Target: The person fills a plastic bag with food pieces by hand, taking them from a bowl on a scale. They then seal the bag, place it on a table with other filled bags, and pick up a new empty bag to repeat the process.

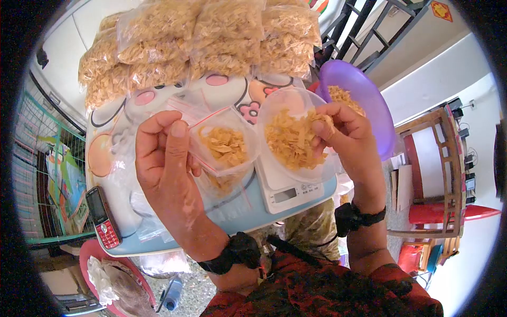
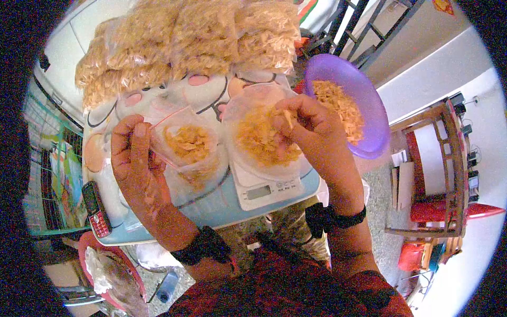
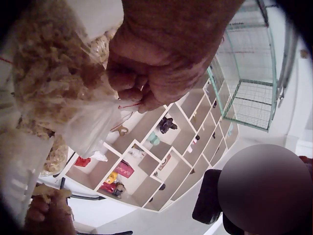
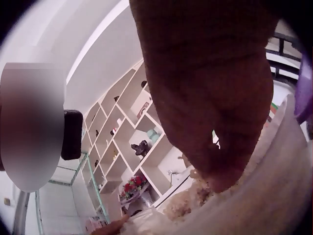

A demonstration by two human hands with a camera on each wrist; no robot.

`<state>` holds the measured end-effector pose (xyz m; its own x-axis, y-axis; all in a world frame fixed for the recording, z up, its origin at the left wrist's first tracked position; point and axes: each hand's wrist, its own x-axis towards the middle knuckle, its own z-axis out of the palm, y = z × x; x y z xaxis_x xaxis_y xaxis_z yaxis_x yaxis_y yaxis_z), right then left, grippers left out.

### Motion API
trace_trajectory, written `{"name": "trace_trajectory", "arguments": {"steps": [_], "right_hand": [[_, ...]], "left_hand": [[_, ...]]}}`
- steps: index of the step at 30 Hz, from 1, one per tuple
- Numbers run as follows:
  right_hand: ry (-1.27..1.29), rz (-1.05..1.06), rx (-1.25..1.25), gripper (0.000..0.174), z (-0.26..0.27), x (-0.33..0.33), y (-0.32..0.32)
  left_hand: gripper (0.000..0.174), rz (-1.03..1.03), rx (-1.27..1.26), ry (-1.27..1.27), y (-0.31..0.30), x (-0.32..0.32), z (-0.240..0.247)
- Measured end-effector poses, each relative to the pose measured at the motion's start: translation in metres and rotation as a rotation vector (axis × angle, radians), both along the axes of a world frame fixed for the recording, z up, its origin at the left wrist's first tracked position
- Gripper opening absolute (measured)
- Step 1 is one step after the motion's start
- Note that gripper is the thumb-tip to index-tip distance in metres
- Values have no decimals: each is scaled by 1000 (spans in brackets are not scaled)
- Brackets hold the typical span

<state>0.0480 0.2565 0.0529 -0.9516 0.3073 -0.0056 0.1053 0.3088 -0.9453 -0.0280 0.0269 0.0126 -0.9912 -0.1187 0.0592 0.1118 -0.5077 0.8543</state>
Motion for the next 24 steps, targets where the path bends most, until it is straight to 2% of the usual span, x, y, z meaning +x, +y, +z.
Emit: {"name": "trace_trajectory", "arguments": {"steps": [7, 16, 19, 21, 24], "right_hand": [[139, -6, -631, 18, 6, 12, 6], [157, 73, -894, 23, -10, 18, 15], [172, 56, -980, 22, -10, 17, 13], [187, 131, -1039, 19, -10, 18, 14], [181, 182, -1082, 17, -8, 16, 14]], "left_hand": [[20, -5, -73, -24, -2, 6, 0], [24, -78, -210, -10, 3, 19, 8], [26, -123, -322, -14, 3, 26, 7], [28, -143, -399, -30, 2, 29, 8], [21, -138, -333, -19, 10, 38, 17]]}}
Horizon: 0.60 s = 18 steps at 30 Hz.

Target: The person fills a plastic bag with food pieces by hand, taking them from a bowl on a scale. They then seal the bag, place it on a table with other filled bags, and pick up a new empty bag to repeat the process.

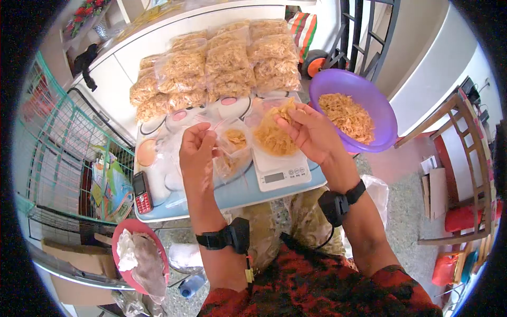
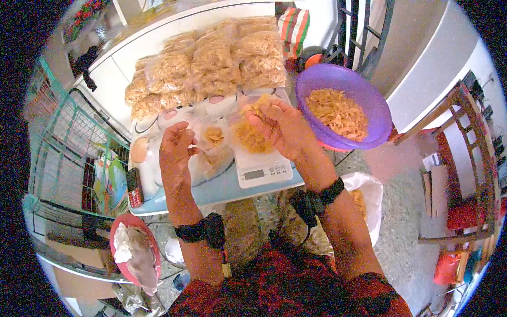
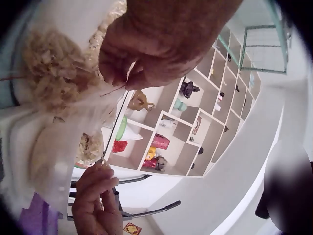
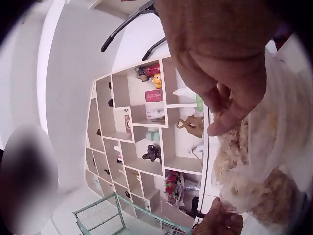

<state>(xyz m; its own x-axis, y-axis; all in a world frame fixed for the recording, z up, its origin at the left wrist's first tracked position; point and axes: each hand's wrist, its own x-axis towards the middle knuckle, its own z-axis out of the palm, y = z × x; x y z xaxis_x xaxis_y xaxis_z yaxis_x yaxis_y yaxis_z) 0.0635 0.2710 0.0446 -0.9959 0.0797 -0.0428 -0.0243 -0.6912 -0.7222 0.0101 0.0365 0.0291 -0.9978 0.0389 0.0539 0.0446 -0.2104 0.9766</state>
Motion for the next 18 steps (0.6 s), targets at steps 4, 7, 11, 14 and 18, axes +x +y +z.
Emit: {"name": "trace_trajectory", "arguments": {"steps": [4, 7, 11, 14, 18], "right_hand": [[21, -46, -35, 19, -2, 1, -2], [0, -44, -73, 18, 6, 6, -2], [29, -16, -89, 27, 7, 10, 0], [30, 1, -98, 33, 3, 9, 1], [41, 13, -105, 38, 2, 10, 2]], "left_hand": [[24, -18, 14, -15, 1, 4, 3], [31, -30, -12, -21, -1, 1, -1], [31, -45, 42, -8, 0, 1, -1], [27, -41, 93, 0, 4, 4, 3], [34, -68, 44, 11, 5, 13, 10]]}}
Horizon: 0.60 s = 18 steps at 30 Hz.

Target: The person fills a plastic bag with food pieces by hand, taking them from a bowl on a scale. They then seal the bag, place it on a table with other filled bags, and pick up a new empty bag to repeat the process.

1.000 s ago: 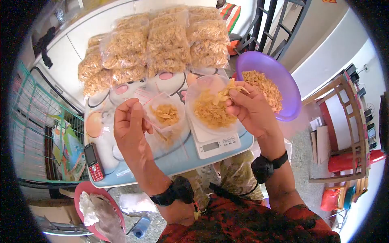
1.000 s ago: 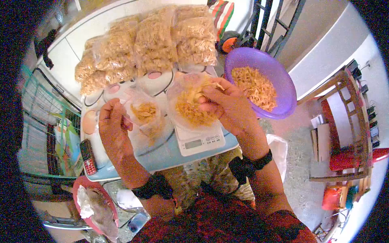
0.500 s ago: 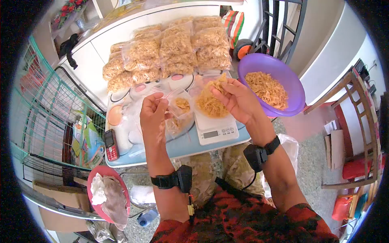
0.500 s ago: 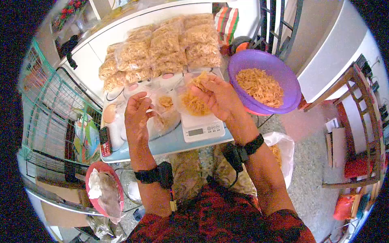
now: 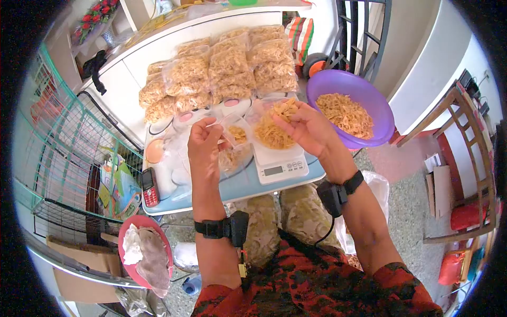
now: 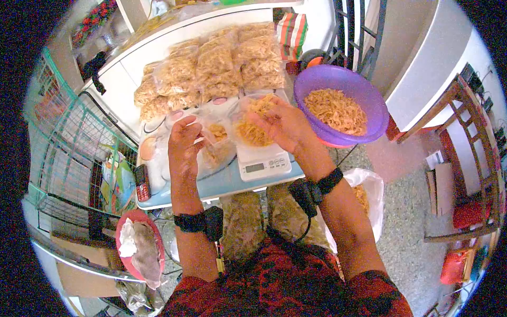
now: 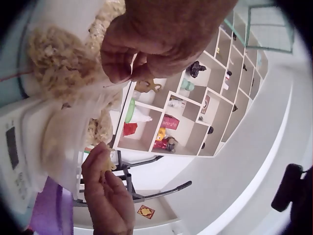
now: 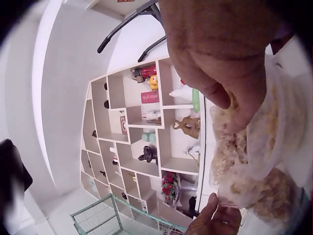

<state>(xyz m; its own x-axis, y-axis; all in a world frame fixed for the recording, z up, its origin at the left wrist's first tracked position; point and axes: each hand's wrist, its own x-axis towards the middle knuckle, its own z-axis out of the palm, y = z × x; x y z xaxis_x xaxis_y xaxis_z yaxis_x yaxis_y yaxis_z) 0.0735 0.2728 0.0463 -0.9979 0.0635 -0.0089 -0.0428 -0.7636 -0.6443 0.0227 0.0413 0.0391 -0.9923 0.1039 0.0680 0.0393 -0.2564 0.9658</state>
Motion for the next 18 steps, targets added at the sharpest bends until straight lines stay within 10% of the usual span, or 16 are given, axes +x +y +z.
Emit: {"name": "trace_trajectory", "arguments": {"steps": [7, 13, 16, 18], "right_hand": [[80, 35, 176, 42, 21, 3, -17], [468, -193, 1750, 27, 36, -9, -48], [195, -65, 1187, 24, 8, -35, -67], [168, -16, 1321, 27, 9, -40, -73]], "left_hand": [[38, -32, -34, 2, 1, -7, -4], [38, -19, 3, 13, 1, -2, 1], [38, -6, -4, 12, 1, -2, 2], [38, -6, 6, -3, 0, -5, 1]]}}
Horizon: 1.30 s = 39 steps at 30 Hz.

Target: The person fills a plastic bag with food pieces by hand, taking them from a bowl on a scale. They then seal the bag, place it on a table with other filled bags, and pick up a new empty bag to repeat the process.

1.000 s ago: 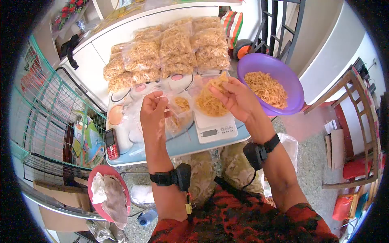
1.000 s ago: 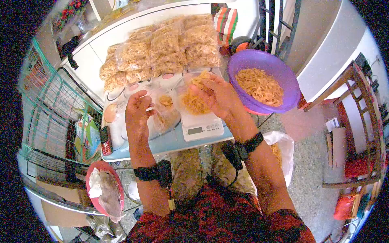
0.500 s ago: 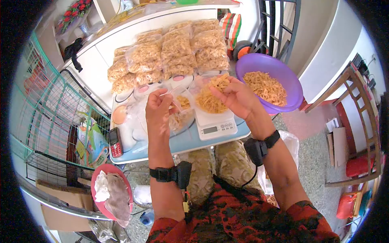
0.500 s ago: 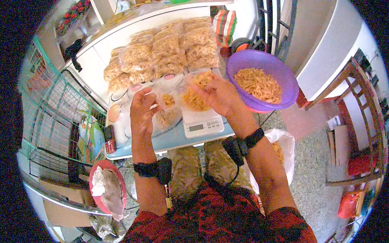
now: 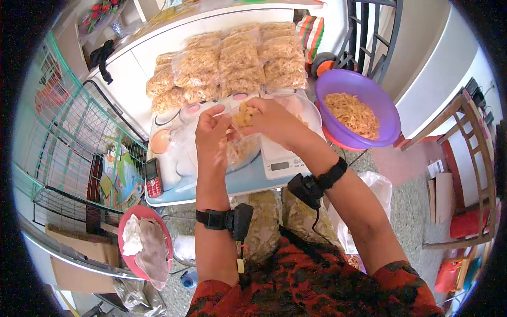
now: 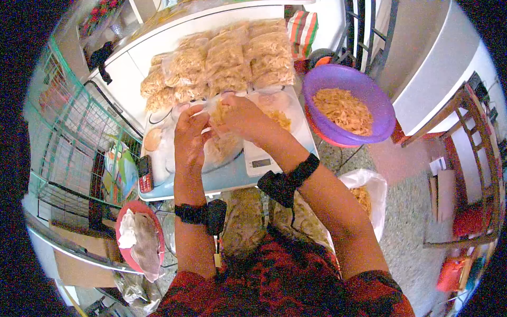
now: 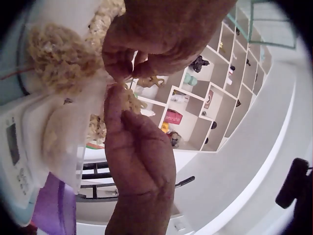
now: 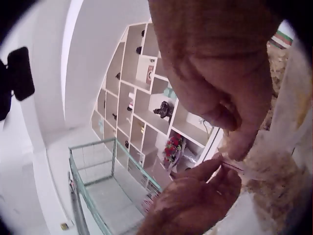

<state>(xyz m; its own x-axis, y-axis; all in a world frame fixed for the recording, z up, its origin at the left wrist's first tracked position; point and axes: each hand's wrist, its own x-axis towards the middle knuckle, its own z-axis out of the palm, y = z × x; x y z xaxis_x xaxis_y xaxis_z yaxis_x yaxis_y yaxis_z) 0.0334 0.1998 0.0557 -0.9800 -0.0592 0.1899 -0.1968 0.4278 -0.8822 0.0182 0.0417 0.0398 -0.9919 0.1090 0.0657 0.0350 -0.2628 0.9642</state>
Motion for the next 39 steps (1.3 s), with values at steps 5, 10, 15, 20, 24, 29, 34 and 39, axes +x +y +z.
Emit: {"name": "trace_trajectory", "arguments": {"steps": [5, 10, 15, 20, 24, 29, 34, 39], "right_hand": [[-18, 38, 343, 32, 23, 3, -7], [102, 109, 344, 25, 10, -6, -11], [182, 140, 740, 23, -5, -33, -19], [230, 78, 377, 23, 12, -20, -14], [353, 69, 309, 26, 7, -19, -17], [368, 91, 534, 21, -19, -37, -28], [374, 119, 661, 14, -9, -29, -25], [340, 215, 611, 21, 8, -4, -20]], "left_hand": [[36, 29, 0, -32, -7, -8, -7], [35, 25, -7, -35, -11, -8, -10], [30, -10, 8, 8, -7, -10, -5], [34, 80, -79, -30, -20, -11, -4], [34, 61, -51, -25, -23, -14, -11], [31, 32, -47, 8, -18, -11, -6], [27, 90, 12, -11, -26, -14, -10], [31, 119, -15, -41, -38, -21, -17]]}}
